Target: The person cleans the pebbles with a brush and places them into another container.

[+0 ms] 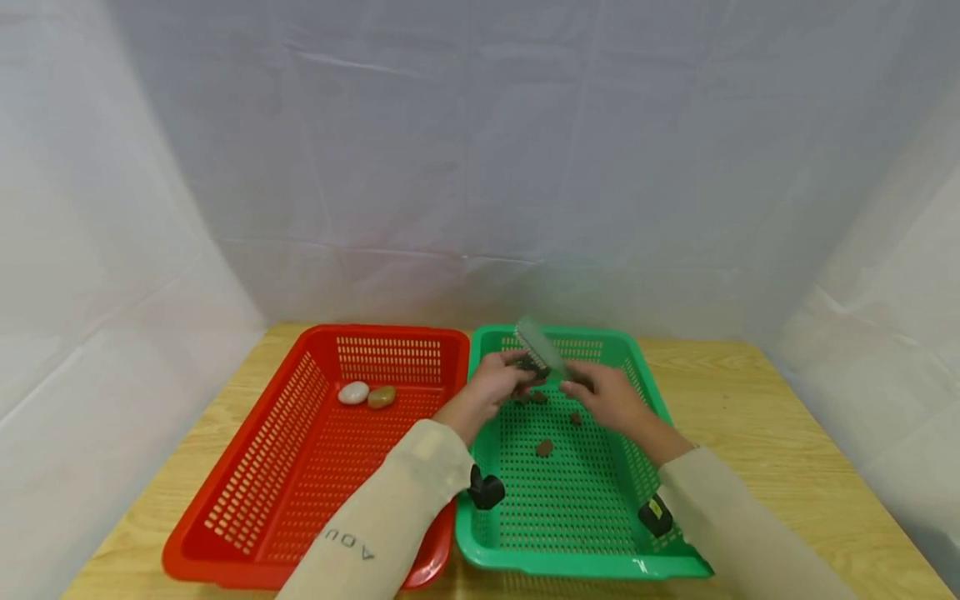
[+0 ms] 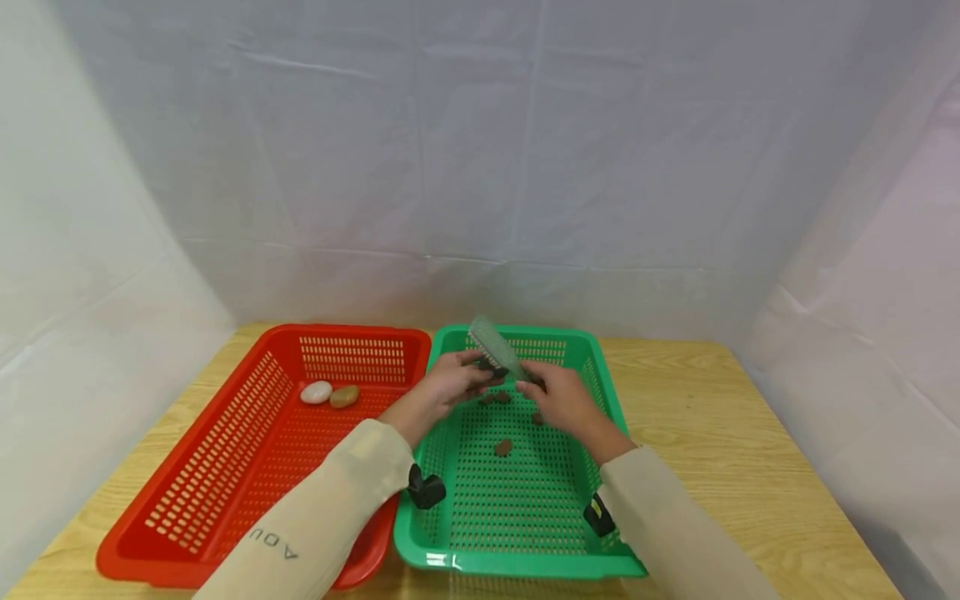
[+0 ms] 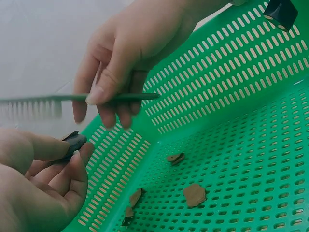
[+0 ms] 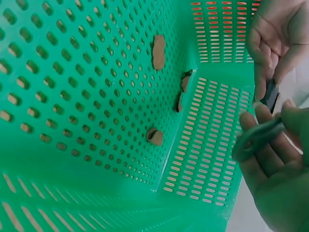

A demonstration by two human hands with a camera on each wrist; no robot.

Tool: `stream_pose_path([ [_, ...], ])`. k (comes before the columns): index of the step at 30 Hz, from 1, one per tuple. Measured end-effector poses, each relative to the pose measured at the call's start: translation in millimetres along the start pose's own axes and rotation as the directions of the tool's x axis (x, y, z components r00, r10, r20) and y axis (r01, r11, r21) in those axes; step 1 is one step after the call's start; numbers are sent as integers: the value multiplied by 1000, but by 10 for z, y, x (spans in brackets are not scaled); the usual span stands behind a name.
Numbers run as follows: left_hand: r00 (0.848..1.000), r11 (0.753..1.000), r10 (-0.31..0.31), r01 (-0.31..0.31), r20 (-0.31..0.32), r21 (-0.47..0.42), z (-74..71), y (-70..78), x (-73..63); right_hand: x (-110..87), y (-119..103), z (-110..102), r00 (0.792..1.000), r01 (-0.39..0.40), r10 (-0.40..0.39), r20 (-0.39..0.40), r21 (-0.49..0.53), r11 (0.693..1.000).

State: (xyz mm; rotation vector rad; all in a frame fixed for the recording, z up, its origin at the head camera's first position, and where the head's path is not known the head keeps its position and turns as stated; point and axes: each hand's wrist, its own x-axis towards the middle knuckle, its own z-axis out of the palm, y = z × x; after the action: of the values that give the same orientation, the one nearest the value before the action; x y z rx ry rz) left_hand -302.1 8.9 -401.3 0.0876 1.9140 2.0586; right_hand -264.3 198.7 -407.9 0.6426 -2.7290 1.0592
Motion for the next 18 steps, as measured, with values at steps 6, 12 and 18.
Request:
stream_pose_path([
  [6,999,998,3,-1,-35,63,2,-30,1,-5,25,8,991,-11,9,134,17,1000],
  [12,1000,997,6,-4,-17,74,-6,-52,5,0,36,2,984,-52,43,175,51,997],
  [18,1000,999,5,-5,7,54,-6,-28,-5,-4,18,-6,983,-84,73,167,55,995],
])
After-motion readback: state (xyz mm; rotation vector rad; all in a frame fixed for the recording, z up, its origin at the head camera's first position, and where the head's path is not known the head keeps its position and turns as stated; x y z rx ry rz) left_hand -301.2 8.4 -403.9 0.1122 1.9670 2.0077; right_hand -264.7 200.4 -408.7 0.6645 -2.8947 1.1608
